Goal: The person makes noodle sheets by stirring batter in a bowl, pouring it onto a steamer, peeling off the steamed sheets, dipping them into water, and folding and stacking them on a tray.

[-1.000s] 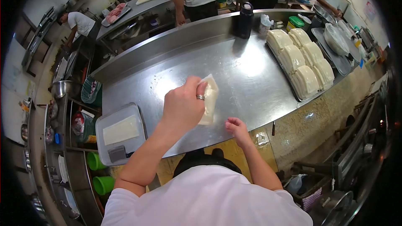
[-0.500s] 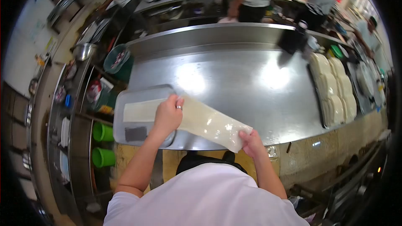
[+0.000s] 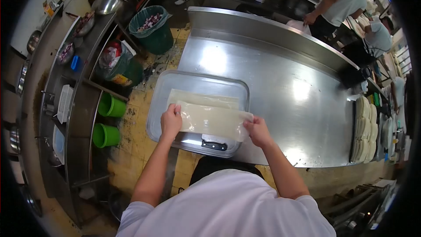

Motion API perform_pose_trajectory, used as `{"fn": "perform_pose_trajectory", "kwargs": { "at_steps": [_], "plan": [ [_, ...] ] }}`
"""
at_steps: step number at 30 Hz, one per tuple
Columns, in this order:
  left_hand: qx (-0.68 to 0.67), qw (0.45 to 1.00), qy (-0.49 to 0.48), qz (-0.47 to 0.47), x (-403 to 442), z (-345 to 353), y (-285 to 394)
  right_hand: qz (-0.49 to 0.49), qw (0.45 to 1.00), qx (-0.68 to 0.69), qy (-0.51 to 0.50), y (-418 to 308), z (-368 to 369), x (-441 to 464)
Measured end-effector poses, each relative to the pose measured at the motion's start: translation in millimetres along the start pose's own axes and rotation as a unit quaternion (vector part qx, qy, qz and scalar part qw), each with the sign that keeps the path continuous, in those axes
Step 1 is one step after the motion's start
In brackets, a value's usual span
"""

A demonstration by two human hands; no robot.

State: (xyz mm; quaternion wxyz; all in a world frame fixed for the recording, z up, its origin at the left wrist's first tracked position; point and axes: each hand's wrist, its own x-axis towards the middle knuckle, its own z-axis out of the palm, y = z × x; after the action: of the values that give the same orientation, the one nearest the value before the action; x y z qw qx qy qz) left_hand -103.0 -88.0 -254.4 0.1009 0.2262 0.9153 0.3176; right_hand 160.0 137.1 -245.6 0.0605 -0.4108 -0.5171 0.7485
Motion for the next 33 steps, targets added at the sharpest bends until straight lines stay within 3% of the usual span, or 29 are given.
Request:
{"fn": "perform_pose_trajectory", "kwargs": {
  "at_steps": [11, 25, 27, 30, 33],
  "plan": [
    [-0.001, 1.000, -0.006, 0.020, 81, -2, -38, 0.020, 0.999, 0.021, 0.036, -10, 37, 72],
    [0.030, 0.998, -0.045, 0.011, 103, 4, -56, 0.040, 0.999, -0.009, 0.027, -7, 45, 84],
    [0.059, 0.997, -0.055, 0.007, 104, 10, -65, 0.062, 0.997, -0.013, 0.042, -11, 47, 83],
    [-0.020, 0.999, -0.047, -0.009, 101, 9, -70, 0.075, 0.994, -0.030, 0.080, -14, 47, 81],
    [0.042, 0.998, -0.028, -0.023, 95, -3, -69, 0.053, 0.988, -0.083, 0.116, -14, 39, 69]
  ]
}}
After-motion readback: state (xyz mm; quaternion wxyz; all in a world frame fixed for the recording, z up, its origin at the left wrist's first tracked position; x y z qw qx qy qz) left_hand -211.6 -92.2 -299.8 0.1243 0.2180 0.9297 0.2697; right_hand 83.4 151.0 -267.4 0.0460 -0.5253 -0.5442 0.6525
